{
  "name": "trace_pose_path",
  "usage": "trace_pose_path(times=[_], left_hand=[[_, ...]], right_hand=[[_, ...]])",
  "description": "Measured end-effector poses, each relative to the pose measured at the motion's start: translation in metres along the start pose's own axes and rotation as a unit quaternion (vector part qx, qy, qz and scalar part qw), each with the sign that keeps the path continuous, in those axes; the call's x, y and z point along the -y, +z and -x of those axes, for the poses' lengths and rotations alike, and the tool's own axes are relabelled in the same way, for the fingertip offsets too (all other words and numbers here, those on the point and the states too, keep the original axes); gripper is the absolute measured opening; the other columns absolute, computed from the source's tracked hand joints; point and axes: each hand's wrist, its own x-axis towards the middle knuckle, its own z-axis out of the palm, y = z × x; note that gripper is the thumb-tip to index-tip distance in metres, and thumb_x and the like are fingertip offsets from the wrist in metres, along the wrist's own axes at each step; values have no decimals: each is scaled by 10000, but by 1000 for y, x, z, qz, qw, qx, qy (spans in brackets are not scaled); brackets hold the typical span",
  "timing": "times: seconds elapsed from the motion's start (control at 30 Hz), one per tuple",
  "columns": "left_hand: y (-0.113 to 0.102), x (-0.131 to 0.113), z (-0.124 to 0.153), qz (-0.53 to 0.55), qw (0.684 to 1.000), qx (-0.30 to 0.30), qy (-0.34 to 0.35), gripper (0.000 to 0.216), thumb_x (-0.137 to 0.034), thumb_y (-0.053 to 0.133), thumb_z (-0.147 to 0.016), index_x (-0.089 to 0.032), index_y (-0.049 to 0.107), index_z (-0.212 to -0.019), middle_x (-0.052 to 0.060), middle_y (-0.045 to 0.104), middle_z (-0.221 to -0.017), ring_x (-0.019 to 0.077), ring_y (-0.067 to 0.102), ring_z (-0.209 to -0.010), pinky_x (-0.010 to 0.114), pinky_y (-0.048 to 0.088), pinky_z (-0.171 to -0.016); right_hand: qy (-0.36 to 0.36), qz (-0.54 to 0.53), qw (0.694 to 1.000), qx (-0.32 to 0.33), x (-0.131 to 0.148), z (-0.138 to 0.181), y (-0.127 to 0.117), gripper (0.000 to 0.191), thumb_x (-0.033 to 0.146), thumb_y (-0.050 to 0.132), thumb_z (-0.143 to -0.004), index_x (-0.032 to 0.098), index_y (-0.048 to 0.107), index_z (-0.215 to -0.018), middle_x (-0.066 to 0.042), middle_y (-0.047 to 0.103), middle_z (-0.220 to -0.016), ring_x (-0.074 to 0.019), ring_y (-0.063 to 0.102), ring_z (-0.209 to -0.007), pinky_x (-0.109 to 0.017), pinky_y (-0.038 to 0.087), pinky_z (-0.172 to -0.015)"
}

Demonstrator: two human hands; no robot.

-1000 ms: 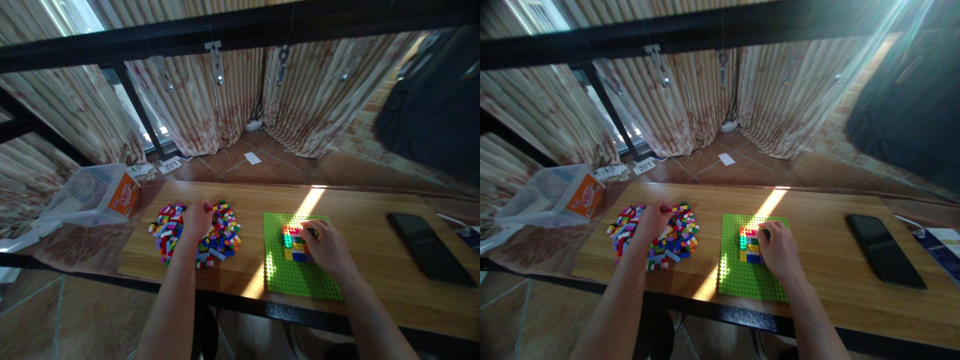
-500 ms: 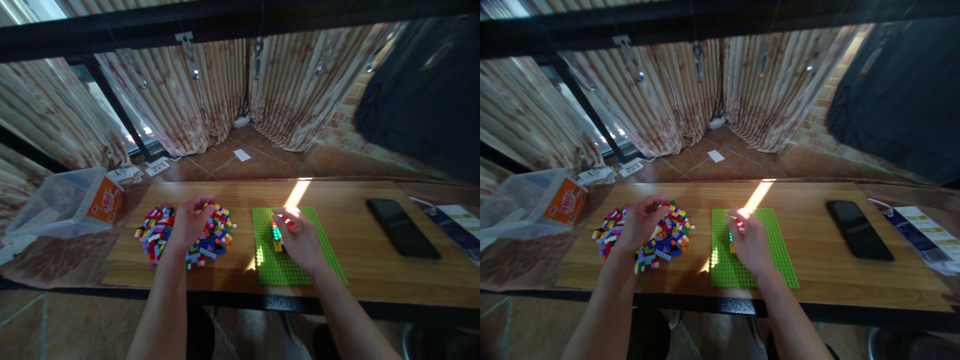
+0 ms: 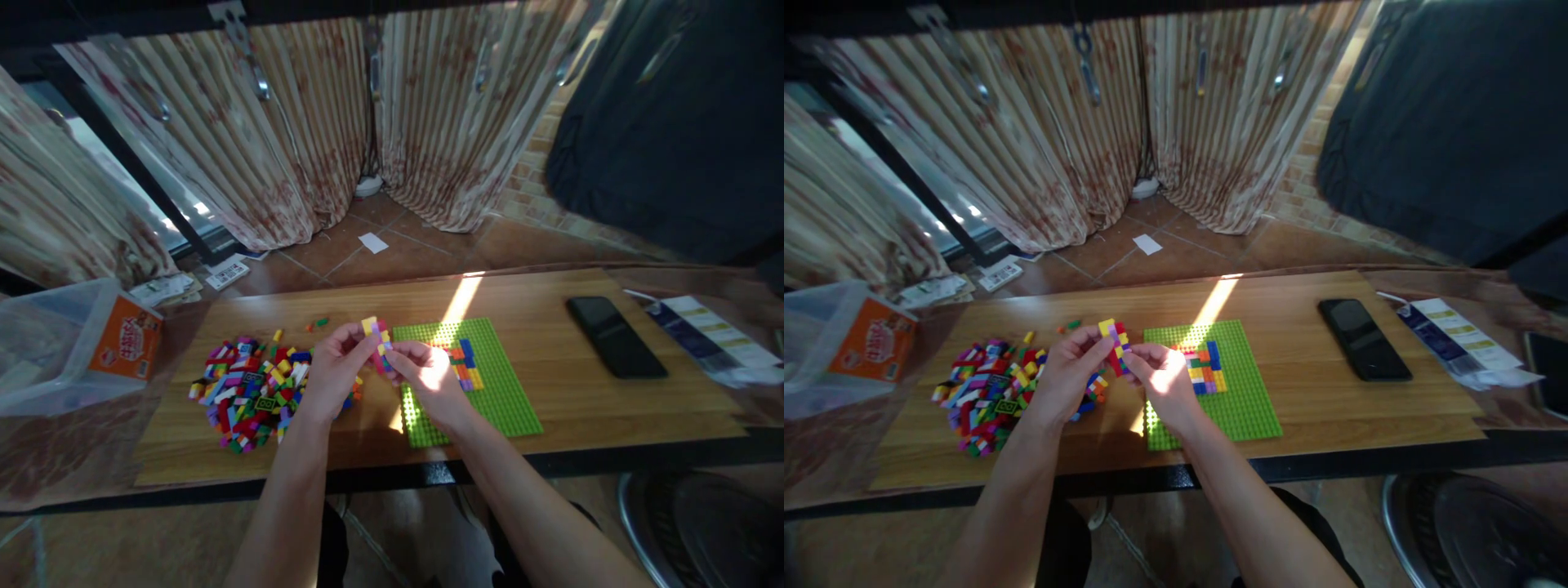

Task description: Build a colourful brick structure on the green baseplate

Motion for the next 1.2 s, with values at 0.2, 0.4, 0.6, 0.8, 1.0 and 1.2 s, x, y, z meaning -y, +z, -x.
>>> trace_pose_path(times=[0.2, 0.4, 0.6, 0.8, 1.0, 1.2], left_hand=[[5, 3, 5, -49, 998, 34, 0, 188, -332, 690, -761, -147, 676, -791, 18, 659, -761, 138, 572, -730, 257, 450, -710], [10, 4, 7, -35, 999, 27, -20, 177, -308, 674, -748, -132, 675, -767, 30, 671, -756, 148, 571, -722, 265, 438, -706], [12, 7, 9, 23, 997, 21, -70, 196, -301, 693, -723, -119, 683, -795, 38, 672, -771, 132, 551, -685, 250, 434, -645], [5, 10, 10, 86, 990, 31, -106, 232, -335, 736, -703, -125, 691, -789, 28, 648, -750, 114, 541, -672, 243, 430, -629], [5, 8, 11, 153, 979, 7, -135, 299, -351, 805, -634, -127, 710, -807, 27, 659, -764, 103, 559, -655, 236, 445, -617], [6, 7, 13, 128, 983, -3, -135, 281, -341, 786, -652, -138, 718, -834, 25, 666, -765, 98, 567, -655, 207, 416, -584]], right_hand=[[12, -30, 999, -25, -2, -1, 1, 306, 446, 747, -716, 163, 691, -820, -36, 699, -720, -130, 632, -579, -279, 531, -576], [-8, 3, 1000, -27, 0, 0, 2, 321, 467, 753, -697, 156, 690, -743, -17, 656, -587, -114, 575, -501, -244, 484, -489], [6, 0, 1000, -19, 1, 2, 2, 327, 468, 756, -698, 148, 694, -730, -31, 665, -606, -121, 580, -513, -251, 477, -493], [39, -9, 999, 3, 1, 3, 4, 339, 477, 753, -704, 149, 706, -772, -42, 682, -626, -128, 593, -533, -258, 484, -521], [52, -86, 995, 13, -4, 4, 7, 279, 435, 733, -741, 164, 679, -774, -20, 666, -655, -115, 586, -568, -245, 475, -560], [107, -169, 980, 1, 3, 3, 12, 262, 440, 684, -780, 184, 625, -780, 8, 609, -675, -93, 511, -537, -204, 350, -434]])
